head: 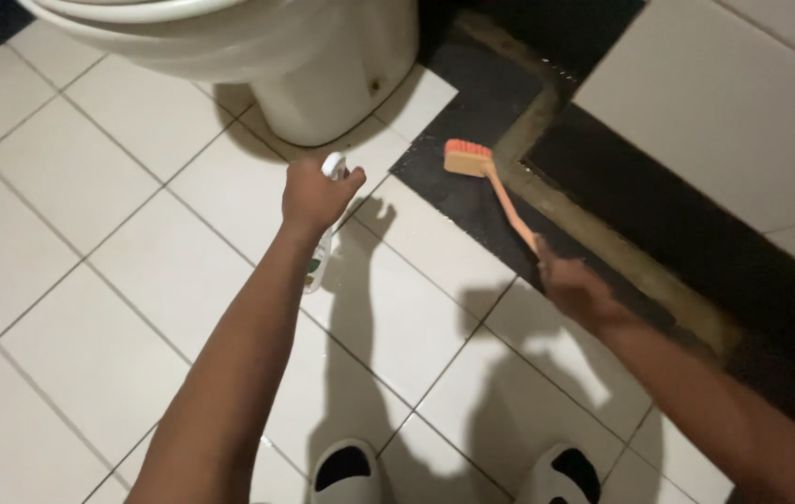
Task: The person scrubs the bathroom floor and the base of the toilet using a spray bottle and a long-handled brush. They apply cleaning solution to the tiles and grout lines while scrubbing the area thoroughly.
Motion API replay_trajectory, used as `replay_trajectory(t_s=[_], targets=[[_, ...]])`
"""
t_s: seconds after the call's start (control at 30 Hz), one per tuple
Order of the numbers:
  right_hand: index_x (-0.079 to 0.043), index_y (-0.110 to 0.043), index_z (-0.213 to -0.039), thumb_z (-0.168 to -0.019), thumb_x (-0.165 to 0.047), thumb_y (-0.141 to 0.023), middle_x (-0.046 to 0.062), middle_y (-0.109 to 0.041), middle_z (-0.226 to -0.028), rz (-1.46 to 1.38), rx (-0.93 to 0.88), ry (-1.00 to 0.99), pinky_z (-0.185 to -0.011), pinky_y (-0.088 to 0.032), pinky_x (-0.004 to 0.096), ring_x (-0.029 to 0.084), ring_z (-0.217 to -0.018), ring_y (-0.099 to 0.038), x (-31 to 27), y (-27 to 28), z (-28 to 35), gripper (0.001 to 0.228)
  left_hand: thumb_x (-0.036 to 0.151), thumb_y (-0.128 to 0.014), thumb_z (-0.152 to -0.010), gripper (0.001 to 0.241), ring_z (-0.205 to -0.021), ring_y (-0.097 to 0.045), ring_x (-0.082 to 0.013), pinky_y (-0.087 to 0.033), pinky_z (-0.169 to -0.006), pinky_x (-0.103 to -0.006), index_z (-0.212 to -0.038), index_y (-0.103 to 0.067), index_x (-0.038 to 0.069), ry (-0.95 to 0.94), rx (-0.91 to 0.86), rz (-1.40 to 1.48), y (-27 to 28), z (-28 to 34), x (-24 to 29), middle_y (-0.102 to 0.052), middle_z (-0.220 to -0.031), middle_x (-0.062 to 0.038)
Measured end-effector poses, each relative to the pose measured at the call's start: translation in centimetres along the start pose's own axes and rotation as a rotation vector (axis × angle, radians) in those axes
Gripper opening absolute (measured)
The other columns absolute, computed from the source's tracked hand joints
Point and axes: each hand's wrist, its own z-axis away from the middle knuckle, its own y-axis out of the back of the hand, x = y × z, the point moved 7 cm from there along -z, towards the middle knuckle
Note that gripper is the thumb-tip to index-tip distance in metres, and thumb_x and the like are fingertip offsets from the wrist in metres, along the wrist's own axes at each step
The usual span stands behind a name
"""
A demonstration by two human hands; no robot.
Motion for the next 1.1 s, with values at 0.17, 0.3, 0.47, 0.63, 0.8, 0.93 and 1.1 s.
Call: replay_trajectory(t_s=[0.17,0.3,0.47,0.63,0.8,0.93,1.1], targets=[[-0.021,-0.074,-0.122,-0.101,-0.031,-0.054,0.006,-0.074,-0.085,0.204,0.408,0.490,-0.083,-0.053,0.034,0.021,-0.081,-0.074,-4.6,2.5,5.0,0.030,0.032,-0.073,-0.085,0.028,-0.065,-0.069,-0.0334,-0.052,-0.065,-0.0398,-0.076,-0.074,0.005,0.021,0.007,0.014,-4.1,2.7,-1.7,-0.067,-0.065,-0.018],[0.017,-0.069,-0.108,-0.096,0.000,-0.062,0.014,-0.064,-0.060,1.143,-0.098,1.243,-0.121,-0.018,0.062,0.027,-0.051,-0.055,-10.0,7.4,9.1,0.022,0.023,-0.073,-0.085,0.023,-0.051,-0.058,-0.0208,-0.050,-0.058,-0.0323,-0.074,-0.070,0.003,-0.015,-0.014,0.154,-5.0,3.9,-0.6,-0.061,-0.058,-0.013],[-0.034,-0.069,-0.125,-0.100,-0.032,-0.057,-0.011,-0.074,-0.097,0.475,0.036,0.527,-0.044,-0.049,0.028,0.007,-0.057,-0.069,-7.9,12.7,5.4,0.028,0.023,-0.074,-0.085,0.028,-0.044,-0.056,-0.0174,-0.045,-0.049,-0.0308,-0.063,-0.068,0.006,0.035,0.004,0.318,-6.7,2.9,0.4,-0.061,-0.051,-0.009],[-0.026,-0.065,-0.104,-0.104,-0.043,-0.055,-0.002,-0.064,-0.066,0.038,0.235,0.363,-0.047,-0.046,0.030,0.016,-0.054,-0.066,-4.4,8.6,3.5,0.020,0.020,-0.077,-0.080,0.022,-0.047,-0.051,-0.0117,-0.044,-0.049,-0.0266,-0.067,-0.068,0.004,-0.033,-0.021,0.371,-6.8,3.4,3.0,-0.057,-0.052,-0.007],[-0.020,-0.066,-0.095,-0.105,-0.038,-0.056,-0.002,-0.060,-0.061,-0.042,0.349,0.447,-0.045,-0.047,0.030,0.015,-0.050,-0.063,-5.8,9.7,3.4,0.024,0.020,-0.077,-0.081,0.027,-0.039,-0.044,-0.0077,-0.040,-0.043,-0.0235,-0.060,-0.067,0.008,-0.007,0.058,0.339,-5.9,3.0,2.5,-0.053,-0.045,-0.004],[-0.021,-0.068,-0.104,-0.102,-0.031,-0.061,-0.003,-0.057,-0.074,0.102,0.550,0.532,-0.051,-0.051,0.032,0.015,-0.060,-0.064,-4.9,10.8,3.6,0.012,0.021,-0.079,-0.081,0.027,-0.040,-0.045,-0.0087,-0.038,-0.043,-0.0238,-0.062,-0.066,0.008,-0.023,0.040,0.353,-6.3,2.1,1.7,-0.054,-0.046,-0.005],[-0.028,-0.079,-0.100,-0.098,-0.075,-0.041,0.000,-0.077,-0.088,0.109,-0.018,-0.289,-0.068,-0.051,0.035,0.019,-0.085,-0.077,-1.7,6.7,-1.5,0.060,0.023,-0.077,-0.083,0.029,-0.038,-0.043,-0.0087,-0.039,-0.043,-0.0249,-0.061,-0.064,0.011,-0.005,0.022,0.337,-6.3,2.8,2.0,-0.053,-0.046,-0.001]])
